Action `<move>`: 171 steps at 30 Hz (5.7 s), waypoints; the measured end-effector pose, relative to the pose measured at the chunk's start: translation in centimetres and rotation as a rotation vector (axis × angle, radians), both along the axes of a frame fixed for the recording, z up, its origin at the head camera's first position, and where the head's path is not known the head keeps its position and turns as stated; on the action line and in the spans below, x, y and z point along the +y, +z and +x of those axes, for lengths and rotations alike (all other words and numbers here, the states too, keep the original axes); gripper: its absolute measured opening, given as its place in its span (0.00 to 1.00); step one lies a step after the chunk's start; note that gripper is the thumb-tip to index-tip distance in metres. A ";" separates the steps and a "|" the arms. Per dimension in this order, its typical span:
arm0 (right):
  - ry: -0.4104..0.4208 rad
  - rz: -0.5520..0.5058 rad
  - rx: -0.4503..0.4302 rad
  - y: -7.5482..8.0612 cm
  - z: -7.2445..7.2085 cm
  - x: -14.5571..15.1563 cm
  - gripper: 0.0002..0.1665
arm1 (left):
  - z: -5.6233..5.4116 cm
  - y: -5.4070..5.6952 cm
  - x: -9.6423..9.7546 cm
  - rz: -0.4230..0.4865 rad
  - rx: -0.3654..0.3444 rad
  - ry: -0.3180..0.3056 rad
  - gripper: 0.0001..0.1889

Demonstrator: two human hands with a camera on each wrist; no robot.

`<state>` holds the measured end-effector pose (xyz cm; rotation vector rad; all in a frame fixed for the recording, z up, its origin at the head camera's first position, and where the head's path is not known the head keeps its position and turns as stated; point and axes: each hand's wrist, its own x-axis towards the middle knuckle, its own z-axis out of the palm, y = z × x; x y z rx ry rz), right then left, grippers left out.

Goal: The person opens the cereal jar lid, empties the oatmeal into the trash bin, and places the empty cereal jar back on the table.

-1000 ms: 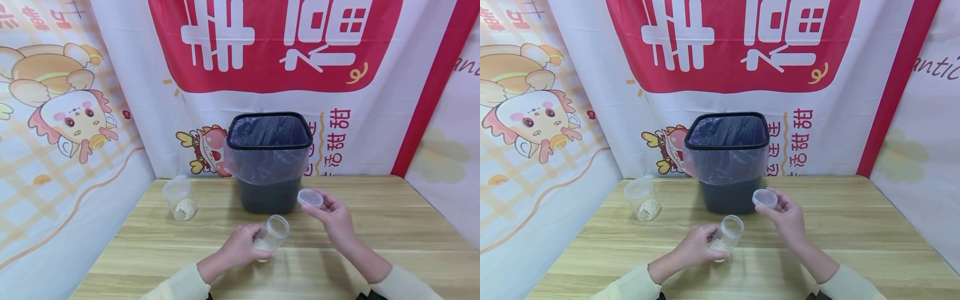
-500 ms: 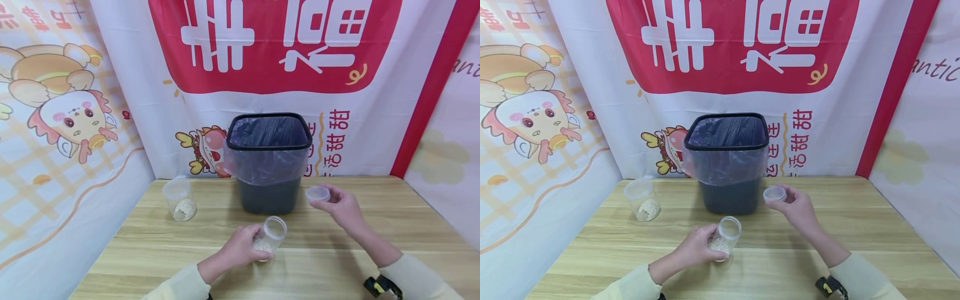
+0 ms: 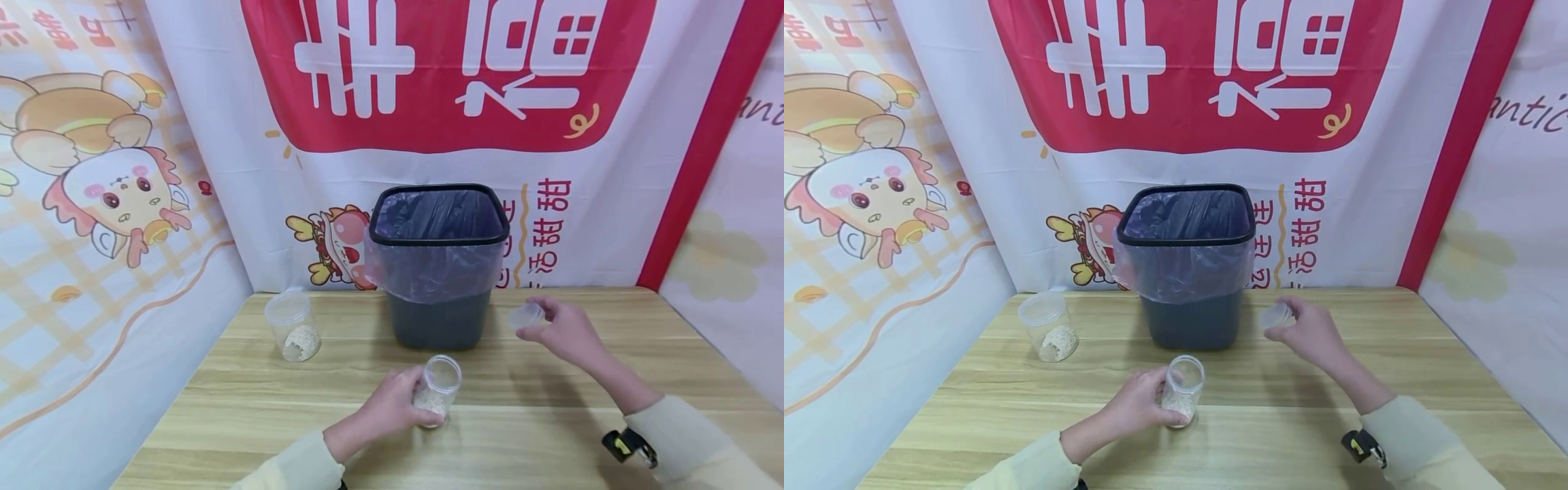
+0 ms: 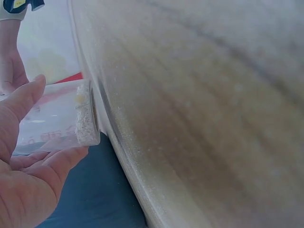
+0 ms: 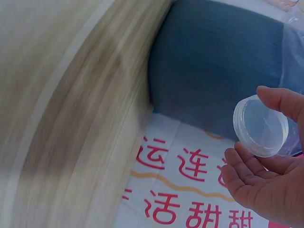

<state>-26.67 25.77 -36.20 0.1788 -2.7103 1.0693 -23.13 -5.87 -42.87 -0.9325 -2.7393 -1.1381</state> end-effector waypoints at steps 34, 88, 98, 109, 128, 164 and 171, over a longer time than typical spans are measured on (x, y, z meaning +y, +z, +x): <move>0.084 0.422 -0.270 -2.8 -4.1 2.7 0.21 | -0.1 -0.1 0.1 -0.040 -0.065 0.017 0.30; 0.139 0.543 -0.266 -4.1 -4.2 1.9 0.33 | -0.1 0.2 -0.5 -0.028 -0.143 0.053 0.32; 0.162 0.433 -0.142 -3.9 -2.8 1.3 0.42 | -0.2 1.4 -0.7 -0.031 -0.102 0.051 0.31; 0.171 0.326 -0.108 -4.1 0.3 -1.1 0.43 | -0.2 3.2 -0.7 -0.007 -0.051 0.052 0.31; 0.282 0.283 0.014 -5.1 3.5 -4.3 0.41 | 0.0 4.0 -0.6 0.013 -0.085 0.059 0.27; 0.453 0.110 0.189 -4.9 5.8 -9.3 0.42 | 1.0 3.4 -0.3 0.395 -0.274 0.041 0.24; 0.465 0.104 0.225 -5.2 5.6 -9.5 0.43 | 1.3 3.5 0.2 0.502 -0.328 0.026 0.25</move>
